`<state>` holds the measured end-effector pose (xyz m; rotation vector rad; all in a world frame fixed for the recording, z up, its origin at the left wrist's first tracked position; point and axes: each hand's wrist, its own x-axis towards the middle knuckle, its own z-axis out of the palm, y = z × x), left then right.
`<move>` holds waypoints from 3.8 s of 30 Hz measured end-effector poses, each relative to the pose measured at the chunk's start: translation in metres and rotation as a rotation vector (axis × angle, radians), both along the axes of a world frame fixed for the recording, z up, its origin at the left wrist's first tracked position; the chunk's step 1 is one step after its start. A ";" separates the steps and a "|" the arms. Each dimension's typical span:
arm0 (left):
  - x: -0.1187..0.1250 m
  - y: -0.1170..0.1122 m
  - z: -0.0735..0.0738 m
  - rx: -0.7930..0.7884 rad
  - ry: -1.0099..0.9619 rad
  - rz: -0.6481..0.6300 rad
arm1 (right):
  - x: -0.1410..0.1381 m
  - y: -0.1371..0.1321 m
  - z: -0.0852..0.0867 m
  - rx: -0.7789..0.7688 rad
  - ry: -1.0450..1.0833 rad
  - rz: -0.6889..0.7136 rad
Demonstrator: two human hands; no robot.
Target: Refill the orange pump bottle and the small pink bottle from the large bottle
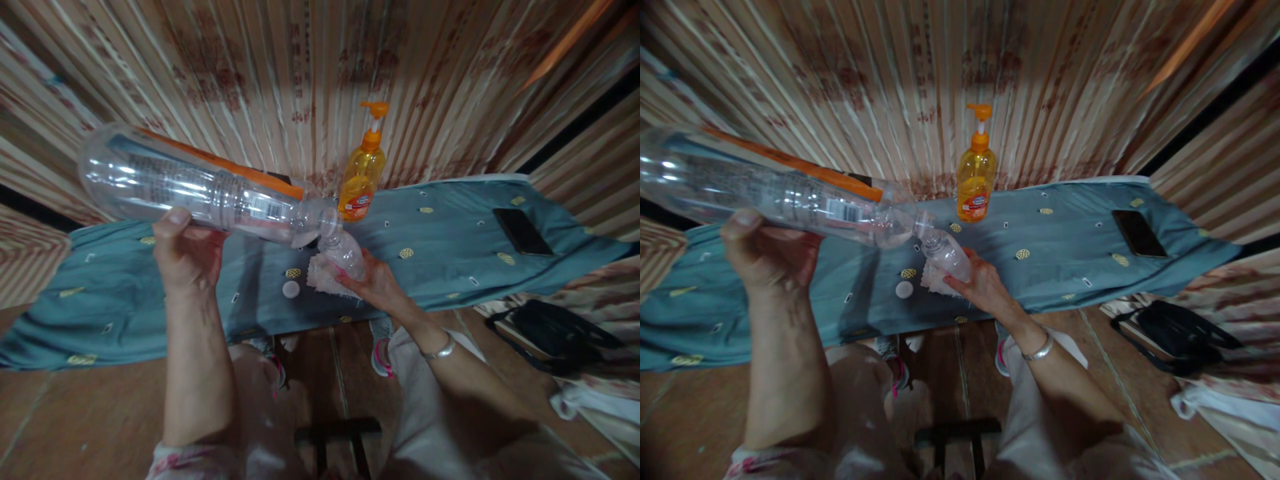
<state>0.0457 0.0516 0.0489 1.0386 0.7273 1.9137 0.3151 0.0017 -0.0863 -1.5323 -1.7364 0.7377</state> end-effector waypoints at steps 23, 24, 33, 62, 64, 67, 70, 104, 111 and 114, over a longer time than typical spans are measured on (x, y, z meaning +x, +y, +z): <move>0.004 0.000 0.003 0.067 0.006 -0.031 | 0.001 0.000 0.000 -0.013 -0.019 0.005; 0.003 0.001 0.003 0.072 0.008 -0.024 | 0.001 0.000 0.000 -0.019 -0.019 0.007; 0.001 0.001 0.002 0.062 0.020 -0.018 | -0.001 -0.001 0.002 -0.010 -0.011 -0.002; 0.003 -0.002 0.004 0.043 -0.010 0.018 | 0.000 0.000 0.000 -0.008 -0.028 -0.002; 0.002 -0.002 0.004 0.047 -0.004 0.012 | 0.000 0.000 0.000 -0.001 -0.030 0.009; 0.002 -0.003 0.005 0.046 0.009 0.001 | -0.001 -0.001 0.001 0.000 -0.034 0.005; 0.002 -0.005 0.005 0.057 0.007 0.005 | -0.002 -0.001 0.003 -0.016 -0.034 -0.005; 0.002 -0.008 0.010 0.122 0.014 -0.022 | -0.001 -0.001 0.001 0.012 -0.033 0.006; -0.001 -0.007 0.009 0.098 0.042 0.023 | -0.001 0.001 -0.002 0.045 -0.042 0.005; -0.003 -0.006 0.009 0.079 0.059 0.016 | -0.001 0.001 -0.002 0.041 -0.046 0.005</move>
